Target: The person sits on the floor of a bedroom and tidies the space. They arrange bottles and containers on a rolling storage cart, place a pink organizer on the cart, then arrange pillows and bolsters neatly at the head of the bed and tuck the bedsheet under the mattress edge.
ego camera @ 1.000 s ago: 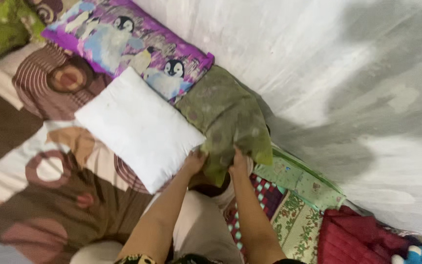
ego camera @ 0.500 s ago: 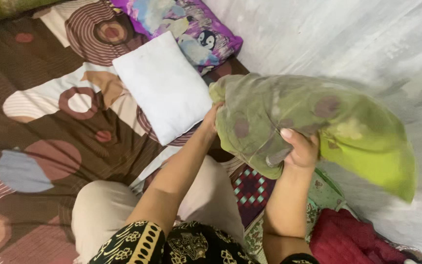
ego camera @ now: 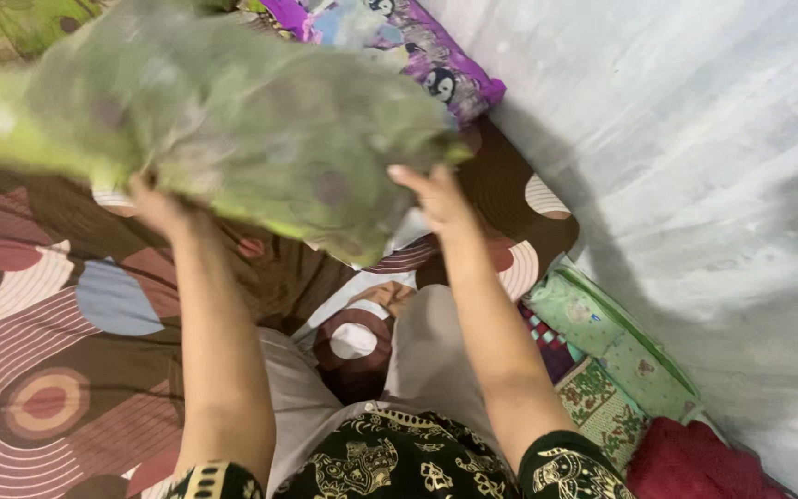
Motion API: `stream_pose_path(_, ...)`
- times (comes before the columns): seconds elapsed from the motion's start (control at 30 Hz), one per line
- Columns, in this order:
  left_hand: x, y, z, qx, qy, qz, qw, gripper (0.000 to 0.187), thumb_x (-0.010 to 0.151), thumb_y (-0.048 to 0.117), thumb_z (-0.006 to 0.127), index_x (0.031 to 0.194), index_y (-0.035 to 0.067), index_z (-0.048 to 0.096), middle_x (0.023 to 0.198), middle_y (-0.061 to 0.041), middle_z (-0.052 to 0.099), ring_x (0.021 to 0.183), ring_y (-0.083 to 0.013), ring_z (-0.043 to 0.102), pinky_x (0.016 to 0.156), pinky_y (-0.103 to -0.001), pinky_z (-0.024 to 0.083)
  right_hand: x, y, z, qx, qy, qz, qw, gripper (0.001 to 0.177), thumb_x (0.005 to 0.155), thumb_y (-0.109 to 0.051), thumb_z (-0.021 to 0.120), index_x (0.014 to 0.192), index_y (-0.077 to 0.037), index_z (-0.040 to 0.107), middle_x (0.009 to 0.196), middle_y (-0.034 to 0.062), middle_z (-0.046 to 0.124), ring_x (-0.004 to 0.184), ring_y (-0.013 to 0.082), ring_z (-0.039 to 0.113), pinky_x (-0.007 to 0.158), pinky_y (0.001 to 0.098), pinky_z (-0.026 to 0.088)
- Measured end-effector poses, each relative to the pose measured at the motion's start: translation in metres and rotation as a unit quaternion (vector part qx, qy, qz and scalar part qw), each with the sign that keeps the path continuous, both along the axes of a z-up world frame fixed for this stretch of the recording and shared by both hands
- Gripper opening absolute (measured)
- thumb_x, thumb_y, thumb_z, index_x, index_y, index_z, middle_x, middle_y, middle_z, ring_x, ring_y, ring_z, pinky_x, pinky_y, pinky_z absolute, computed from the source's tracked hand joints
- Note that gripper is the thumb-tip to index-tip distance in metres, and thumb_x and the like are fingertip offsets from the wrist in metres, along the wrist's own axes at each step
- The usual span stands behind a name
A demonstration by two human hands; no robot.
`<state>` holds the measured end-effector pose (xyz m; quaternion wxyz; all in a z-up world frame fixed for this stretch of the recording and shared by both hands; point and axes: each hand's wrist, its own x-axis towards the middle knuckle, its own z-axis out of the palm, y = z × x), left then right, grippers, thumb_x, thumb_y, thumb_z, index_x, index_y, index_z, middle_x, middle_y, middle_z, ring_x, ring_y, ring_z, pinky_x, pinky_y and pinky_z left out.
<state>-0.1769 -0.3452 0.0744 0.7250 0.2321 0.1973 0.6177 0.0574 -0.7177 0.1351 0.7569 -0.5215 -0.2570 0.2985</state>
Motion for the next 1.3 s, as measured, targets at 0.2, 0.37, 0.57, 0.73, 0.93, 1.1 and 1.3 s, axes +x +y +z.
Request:
stream_pose_path(0.2,-0.096,-0.022,-0.124,-0.104,0.219,0.127,0.962,0.026,0.100,0.027,0.057,0.116,0.007,0.057,0.097,-0.013,0.073,0.066,-0.0276,0.066,0.050,-0.037,0.046,-0.037,0.082,-0.120,-0.303,0.062,0.064,0.949,0.048,0.088,-0.019,0.077,0.134,-0.013,0.066,0.098,0.0043,0.069,0.082,0.0153,0.058,0.065,0.0296,0.047)
stream_pose_path(0.37,-0.070,-0.079,-0.188,-0.198,0.312,-0.039,0.928,0.029,0.112,0.036,0.060,0.118,0.008,0.057,0.087,-0.008,0.053,0.062,-0.0179,0.044,0.051,-0.034,0.035,-0.051,0.067,-0.174,-0.331,0.138,0.010,0.933,0.045,0.087,-0.024,0.076,0.130,-0.013,0.068,0.106,0.0015,0.072,0.091,0.0139,0.065,0.076,0.0299,0.052)
stream_pose_path(0.57,0.010,-0.176,-0.192,0.315,0.559,-0.217,0.735,0.037,0.089,0.022,0.072,0.120,0.002,0.070,0.114,-0.024,0.073,0.105,-0.0385,0.071,0.093,-0.046,0.053,-0.031,0.026,-0.206,-0.340,0.008,-0.098,0.935,0.044,0.088,-0.023,0.078,0.129,-0.007,0.070,0.111,0.0080,0.074,0.099,0.0167,0.066,0.086,0.0287,0.052)
stream_pose_path(0.73,0.040,-0.275,-0.203,0.373,0.653,-0.391,0.530,0.033,0.094,0.035,0.066,0.112,0.008,0.074,0.109,-0.021,0.075,0.105,-0.0402,0.070,0.090,-0.050,0.053,0.018,-0.056,-0.245,-0.306,-0.040,-0.113,0.945,0.043,0.088,-0.019,0.073,0.129,-0.006,0.068,0.120,0.0085,0.075,0.104,0.0136,0.070,0.089,0.0272,0.054)
stream_pose_path(0.93,0.043,-0.408,-0.201,0.452,0.673,-0.512,0.284,0.049,0.085,0.049,0.071,0.118,0.014,0.071,0.117,-0.014,0.072,0.108,-0.0329,0.070,0.092,-0.047,0.056,0.131,-0.213,-0.253,-0.363,-0.020,-0.246,0.899,0.043,0.088,-0.024,0.078,0.125,-0.003,0.071,0.111,0.0107,0.077,0.093,0.0164,0.067,0.083,0.0302,0.054)
stream_pose_path(1.1,0.119,-0.475,-0.186,0.543,0.652,-0.474,0.235,0.074,0.076,0.059,0.079,0.124,0.004,0.065,0.119,-0.018,0.067,0.108,-0.0322,0.068,0.089,-0.043,0.056,0.208,-0.319,-0.261,-0.573,-0.084,-0.363,0.730,0.060,0.085,-0.036,0.080,0.131,-0.001,0.063,0.134,0.0221,0.060,0.124,0.0384,0.057,0.103,0.0451,0.044)
stream_pose_path(1.3,0.186,-0.502,-0.247,0.625,0.599,-0.482,0.134,0.055,0.076,0.063,0.077,0.100,0.014,0.080,0.102,-0.011,0.077,0.095,-0.0315,0.075,0.077,-0.048,0.060,0.287,-0.385,-0.337,-0.498,0.102,-0.428,0.747,0.060,0.092,-0.053,0.070,0.115,0.002,0.067,0.115,0.0241,0.067,0.109,0.0462,0.064,0.088,0.0557,0.049)
